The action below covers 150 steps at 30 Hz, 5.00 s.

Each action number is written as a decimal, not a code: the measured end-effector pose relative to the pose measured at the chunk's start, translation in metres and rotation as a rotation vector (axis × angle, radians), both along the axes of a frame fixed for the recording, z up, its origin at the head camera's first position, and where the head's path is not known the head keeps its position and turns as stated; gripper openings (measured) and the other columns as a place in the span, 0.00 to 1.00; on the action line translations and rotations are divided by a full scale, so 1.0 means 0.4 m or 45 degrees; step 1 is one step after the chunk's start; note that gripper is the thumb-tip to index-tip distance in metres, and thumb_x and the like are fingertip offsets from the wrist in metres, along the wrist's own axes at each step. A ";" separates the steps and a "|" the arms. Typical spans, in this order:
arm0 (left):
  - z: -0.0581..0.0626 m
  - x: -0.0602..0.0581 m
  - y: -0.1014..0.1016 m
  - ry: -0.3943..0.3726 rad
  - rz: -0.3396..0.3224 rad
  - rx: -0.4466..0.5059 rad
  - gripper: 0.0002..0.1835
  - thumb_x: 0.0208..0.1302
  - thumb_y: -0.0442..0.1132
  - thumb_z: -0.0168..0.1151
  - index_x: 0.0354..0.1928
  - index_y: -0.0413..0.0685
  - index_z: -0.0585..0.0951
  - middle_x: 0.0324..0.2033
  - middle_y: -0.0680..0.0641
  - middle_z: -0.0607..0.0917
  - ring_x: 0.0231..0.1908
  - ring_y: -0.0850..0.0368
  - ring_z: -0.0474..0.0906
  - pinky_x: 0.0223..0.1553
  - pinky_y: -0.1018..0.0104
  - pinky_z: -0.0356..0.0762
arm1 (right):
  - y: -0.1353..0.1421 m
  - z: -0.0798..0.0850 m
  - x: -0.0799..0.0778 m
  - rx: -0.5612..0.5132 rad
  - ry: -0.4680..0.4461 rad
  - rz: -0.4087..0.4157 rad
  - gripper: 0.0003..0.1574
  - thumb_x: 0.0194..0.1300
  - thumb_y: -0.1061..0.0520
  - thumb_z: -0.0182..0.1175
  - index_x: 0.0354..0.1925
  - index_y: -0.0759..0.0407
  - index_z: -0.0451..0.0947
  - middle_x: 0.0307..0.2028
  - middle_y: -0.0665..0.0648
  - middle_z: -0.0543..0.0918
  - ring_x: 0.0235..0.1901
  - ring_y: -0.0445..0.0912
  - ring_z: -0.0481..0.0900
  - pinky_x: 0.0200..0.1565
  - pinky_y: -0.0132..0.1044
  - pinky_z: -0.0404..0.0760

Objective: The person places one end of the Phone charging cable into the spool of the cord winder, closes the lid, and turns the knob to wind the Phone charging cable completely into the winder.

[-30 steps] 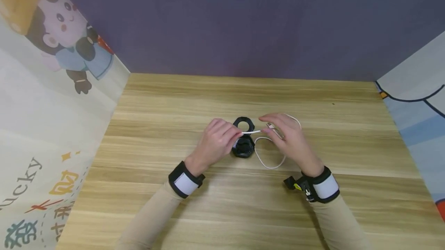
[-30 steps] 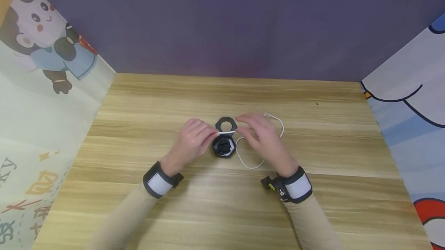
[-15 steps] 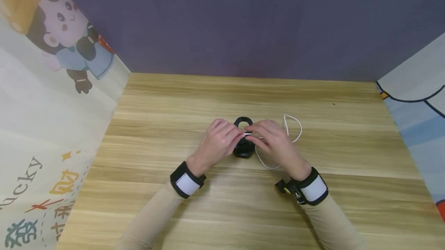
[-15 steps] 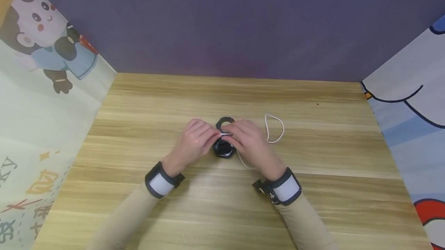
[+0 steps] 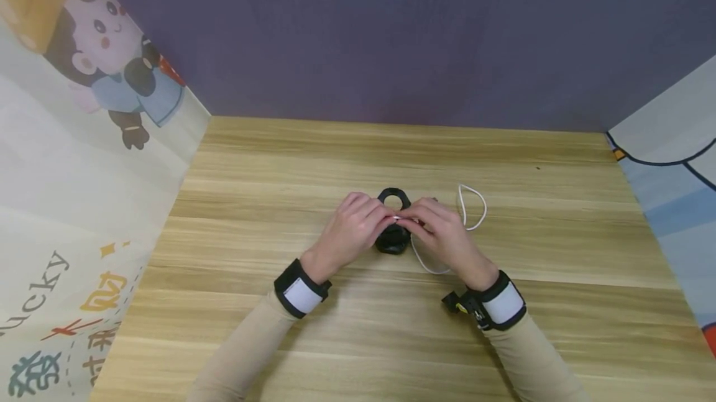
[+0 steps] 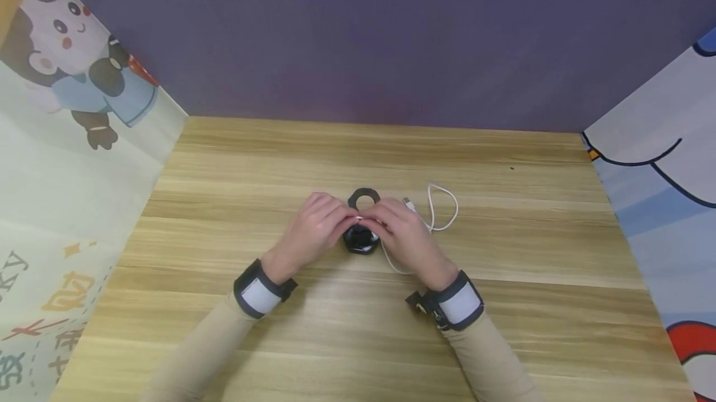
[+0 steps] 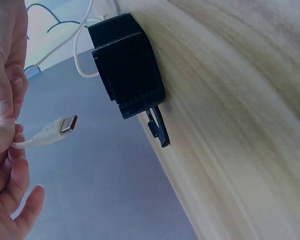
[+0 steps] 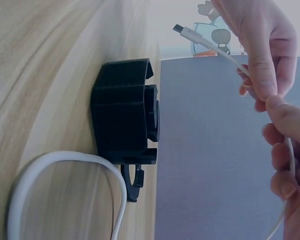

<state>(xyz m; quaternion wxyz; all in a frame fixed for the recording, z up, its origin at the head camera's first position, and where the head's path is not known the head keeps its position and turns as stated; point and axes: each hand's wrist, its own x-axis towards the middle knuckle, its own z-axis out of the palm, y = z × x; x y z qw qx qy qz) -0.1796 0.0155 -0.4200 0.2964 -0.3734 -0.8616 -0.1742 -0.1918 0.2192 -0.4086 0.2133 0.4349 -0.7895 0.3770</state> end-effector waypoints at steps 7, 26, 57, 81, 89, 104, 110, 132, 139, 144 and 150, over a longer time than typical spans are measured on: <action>-0.008 -0.001 -0.002 -0.022 -0.029 -0.018 0.09 0.65 0.43 0.57 0.38 0.46 0.83 0.33 0.53 0.85 0.38 0.60 0.77 0.48 0.65 0.75 | 0.009 -0.014 0.000 0.007 -0.013 0.002 0.14 0.46 0.68 0.70 0.35 0.59 0.83 0.32 0.50 0.83 0.32 0.39 0.75 0.28 0.32 0.77; -0.035 0.001 -0.033 -0.218 -0.151 -0.100 0.09 0.63 0.37 0.59 0.43 0.43 0.82 0.38 0.49 0.85 0.40 0.59 0.79 0.50 0.66 0.76 | 0.049 -0.062 -0.004 0.159 -0.076 -0.023 0.09 0.50 0.65 0.68 0.34 0.58 0.83 0.33 0.50 0.80 0.30 0.36 0.74 0.26 0.34 0.81; -0.047 0.010 -0.029 -0.303 -0.132 -0.353 0.10 0.61 0.31 0.58 0.42 0.46 0.83 0.42 0.49 0.86 0.45 0.59 0.78 0.54 0.65 0.74 | 0.062 -0.102 0.004 0.359 -0.168 -0.088 0.10 0.56 0.59 0.66 0.39 0.54 0.84 0.38 0.49 0.80 0.40 0.41 0.76 0.41 0.39 0.80; -0.056 -0.002 -0.010 -0.319 -0.073 -0.512 0.09 0.59 0.31 0.60 0.40 0.48 0.84 0.40 0.51 0.85 0.44 0.60 0.77 0.55 0.66 0.72 | 0.041 -0.106 -0.001 0.518 -0.108 -0.169 0.06 0.56 0.59 0.65 0.35 0.55 0.84 0.35 0.50 0.79 0.39 0.43 0.75 0.40 0.40 0.80; -0.055 -0.004 -0.006 -0.339 -0.082 -0.498 0.09 0.58 0.30 0.60 0.38 0.47 0.85 0.37 0.52 0.85 0.42 0.60 0.77 0.53 0.66 0.73 | 0.026 -0.099 0.001 0.544 -0.074 -0.184 0.04 0.57 0.58 0.65 0.33 0.57 0.84 0.32 0.51 0.78 0.35 0.43 0.75 0.36 0.39 0.79; -0.040 -0.008 0.004 -0.490 -0.034 -0.413 0.05 0.60 0.32 0.61 0.31 0.48 0.84 0.31 0.52 0.86 0.33 0.64 0.78 0.45 0.65 0.78 | 0.029 -0.094 0.015 0.556 -0.079 -0.127 0.07 0.59 0.55 0.63 0.32 0.58 0.83 0.29 0.49 0.73 0.29 0.40 0.70 0.27 0.34 0.75; -0.045 -0.013 0.009 -0.517 -0.023 -0.354 0.05 0.59 0.40 0.63 0.30 0.48 0.84 0.29 0.53 0.86 0.31 0.65 0.78 0.45 0.65 0.78 | 0.032 -0.099 0.017 0.609 -0.119 -0.120 0.10 0.61 0.51 0.63 0.31 0.57 0.83 0.29 0.48 0.72 0.28 0.38 0.68 0.25 0.31 0.73; -0.048 -0.018 0.005 -0.556 -0.075 -0.336 0.05 0.59 0.41 0.63 0.32 0.49 0.85 0.32 0.52 0.86 0.33 0.64 0.78 0.45 0.64 0.78 | 0.018 -0.108 0.013 0.653 -0.126 -0.202 0.25 0.59 0.43 0.62 0.49 0.56 0.82 0.37 0.51 0.81 0.35 0.42 0.79 0.30 0.38 0.82; -0.040 -0.013 -0.016 -0.390 -0.108 -0.460 0.05 0.61 0.38 0.61 0.32 0.50 0.85 0.31 0.53 0.86 0.33 0.63 0.78 0.45 0.66 0.77 | 0.007 -0.103 0.012 0.697 -0.146 -0.188 0.22 0.61 0.44 0.60 0.48 0.54 0.83 0.34 0.48 0.78 0.31 0.39 0.74 0.27 0.35 0.79; -0.032 -0.009 -0.019 -0.348 -0.115 -0.486 0.05 0.62 0.37 0.60 0.33 0.49 0.84 0.32 0.53 0.86 0.35 0.61 0.79 0.46 0.66 0.77 | 0.008 -0.100 0.012 0.712 -0.150 -0.186 0.21 0.61 0.44 0.60 0.48 0.54 0.83 0.33 0.48 0.77 0.30 0.38 0.73 0.27 0.34 0.78; -0.032 -0.013 -0.017 -0.382 -0.126 -0.467 0.05 0.61 0.36 0.60 0.34 0.50 0.85 0.32 0.53 0.86 0.35 0.62 0.78 0.48 0.66 0.76 | 0.012 -0.105 0.012 0.685 -0.147 -0.182 0.22 0.60 0.44 0.61 0.47 0.54 0.84 0.32 0.48 0.76 0.29 0.38 0.72 0.25 0.33 0.76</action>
